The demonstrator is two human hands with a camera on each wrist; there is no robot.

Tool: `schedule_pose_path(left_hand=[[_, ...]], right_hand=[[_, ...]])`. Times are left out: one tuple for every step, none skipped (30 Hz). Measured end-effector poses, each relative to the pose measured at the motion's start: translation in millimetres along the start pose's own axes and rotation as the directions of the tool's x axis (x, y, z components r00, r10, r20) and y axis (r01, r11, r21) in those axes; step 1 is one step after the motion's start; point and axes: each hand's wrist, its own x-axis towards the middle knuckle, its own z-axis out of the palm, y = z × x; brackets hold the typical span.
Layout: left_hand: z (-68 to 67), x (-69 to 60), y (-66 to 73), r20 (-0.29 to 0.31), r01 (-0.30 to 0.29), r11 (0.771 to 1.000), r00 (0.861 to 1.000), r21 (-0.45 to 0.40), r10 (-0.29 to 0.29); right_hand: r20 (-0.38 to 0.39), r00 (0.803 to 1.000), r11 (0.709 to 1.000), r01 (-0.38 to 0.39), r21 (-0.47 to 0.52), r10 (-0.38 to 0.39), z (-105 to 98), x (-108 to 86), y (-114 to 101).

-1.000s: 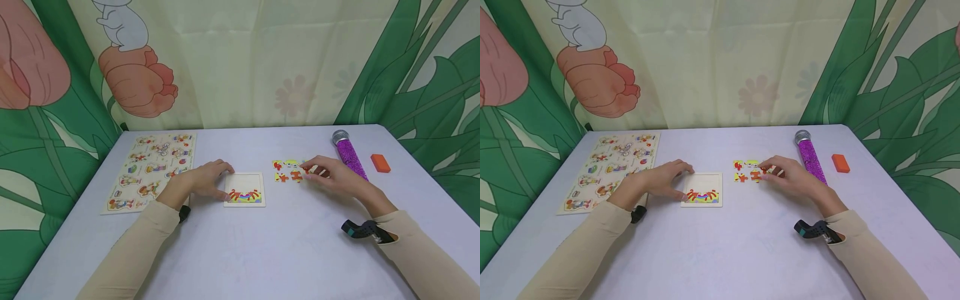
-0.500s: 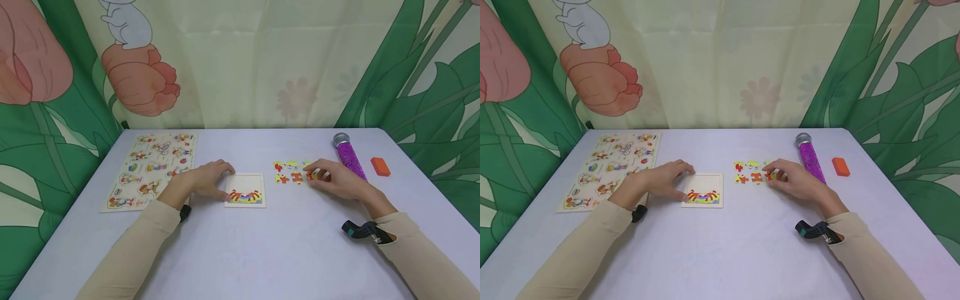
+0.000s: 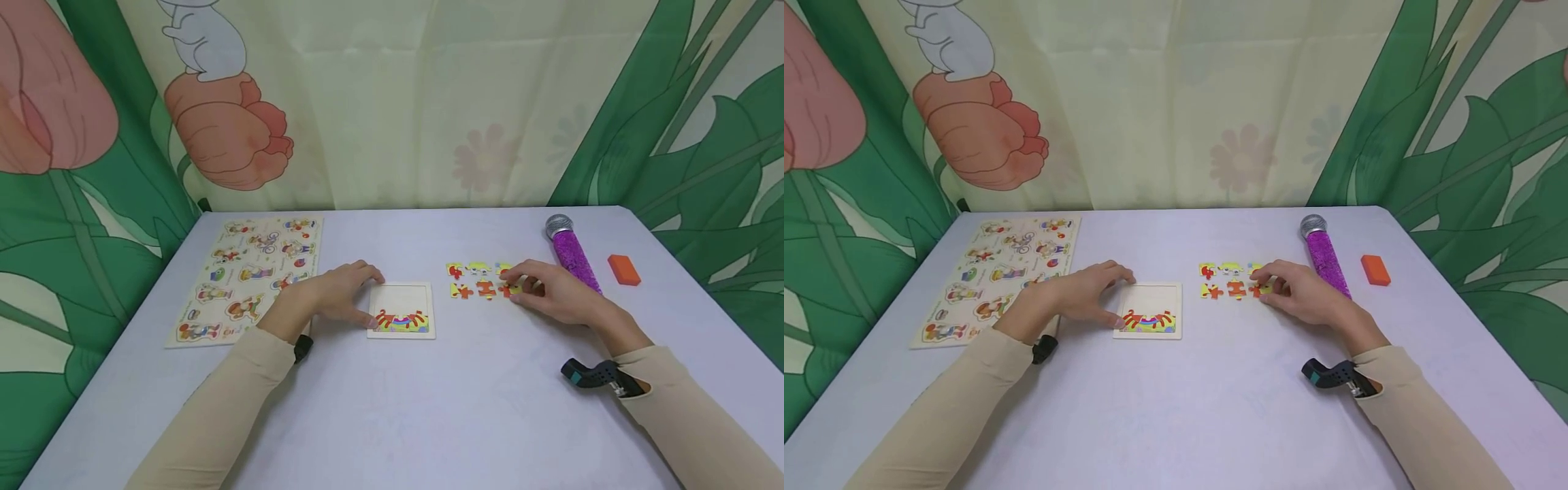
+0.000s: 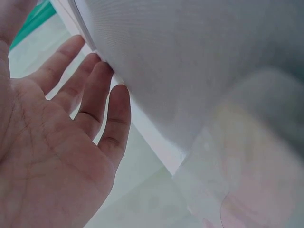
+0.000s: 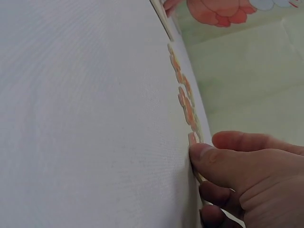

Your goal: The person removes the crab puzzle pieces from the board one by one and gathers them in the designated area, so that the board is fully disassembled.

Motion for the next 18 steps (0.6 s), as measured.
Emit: schedule_pose_path(left_hand=[[0.2,-0.2,0.1,0.0,0.001,1.0,1.0,-0.002,-0.001],[0.3,-0.3,0.3,0.001,0.002,1.0,1.0,-0.004,-0.002],[0.4,-0.4,0.5,0.001,0.001,1.0,1.0,-0.005,-0.001],[0.2,-0.9,0.5,0.001,0.002,1.0,1.0,-0.009,-0.001],[0.2,-1.1,0.0,0.001,0.001,1.0,1.0,-0.01,-0.001],[0.1,-1.6,0.0,0.001,0.003,1.0,1.0,-0.011,-0.003],[0.3,-1.5,-0.1,0.001,0.003,1.0,1.0,-0.011,-0.003],[0.3,-1.5,0.0,-0.001,0.004,1.0,1.0,-0.012,-0.004],[0.3,-1.6,0.0,-0.003,0.006,1.0,1.0,-0.01,-0.006],[0.3,-1.7,0.0,-0.006,0.01,1.0,1.0,-0.01,-0.01],[0.3,-1.9,-0.2,-0.007,0.013,1.0,1.0,-0.008,-0.013],[-0.1,-2.2,0.0,-0.009,0.015,1.0,1.0,-0.011,-0.015],[-0.3,-2.1,-0.1,-0.01,0.017,1.0,1.0,-0.013,-0.017],[-0.7,-2.2,-0.1,-0.009,0.018,1.0,1.0,-0.017,-0.018],[-1.0,-2.0,-0.3,-0.008,0.014,1.0,1.0,-0.02,-0.014],[-1.1,-1.7,-0.4,-0.006,0.01,1.0,1.0,-0.022,-0.01],[-1.2,-1.5,-0.5,-0.005,0.006,1.0,1.0,-0.024,-0.006],[-1.2,-1.1,-0.7,-0.004,0.002,1.0,1.0,-0.026,-0.002]], right_hand=[[0.005,1.0,1.0,-0.006,-0.002,0.006,-0.3,-0.5,-0.2],[0.009,1.0,1.0,-0.013,-0.004,0.013,-0.5,-0.8,-0.5],[0.013,1.0,1.0,-0.019,-0.007,0.019,-0.8,-1.3,-0.8],[0.017,1.0,1.0,-0.02,-0.011,0.02,-0.9,-0.9,-1.1],[0.02,1.0,1.0,-0.021,-0.017,0.021,-1.1,-0.5,-1.3],[0.021,1.0,1.0,-0.021,-0.021,0.022,-1.1,0.0,-1.5],[0.023,1.0,1.0,-0.02,-0.023,0.021,-1.4,0.2,-1.4],[0.022,1.0,1.0,-0.016,-0.024,0.016,-1.7,0.6,-1.3],[0.022,1.0,1.0,-0.016,-0.025,0.017,-1.9,1.1,-1.2],[0.02,1.0,1.0,-0.015,-0.025,0.016,-2.1,1.8,-1.0],[0.018,1.0,1.0,-0.013,-0.025,0.014,-2.3,2.4,-1.2],[0.017,1.0,1.0,-0.015,-0.022,0.015,-2.3,3.1,-1.1],[0.016,1.0,1.0,-0.014,-0.02,0.015,-2.4,3.6,-1.2],[0.015,1.0,1.0,-0.016,-0.018,0.016,-2.5,3.9,-1.3],[0.014,1.0,1.0,-0.019,-0.017,0.019,-2.5,4.2,-1.6],[0.012,1.0,1.0,-0.016,-0.018,0.016,-2.6,4.3,-2.0],[0.009,1.0,1.0,-0.012,-0.017,0.012,-2.6,4.5,-2.4],[0.006,1.0,1.0,-0.006,-0.014,0.007,-2.6,4.9,-2.9]])
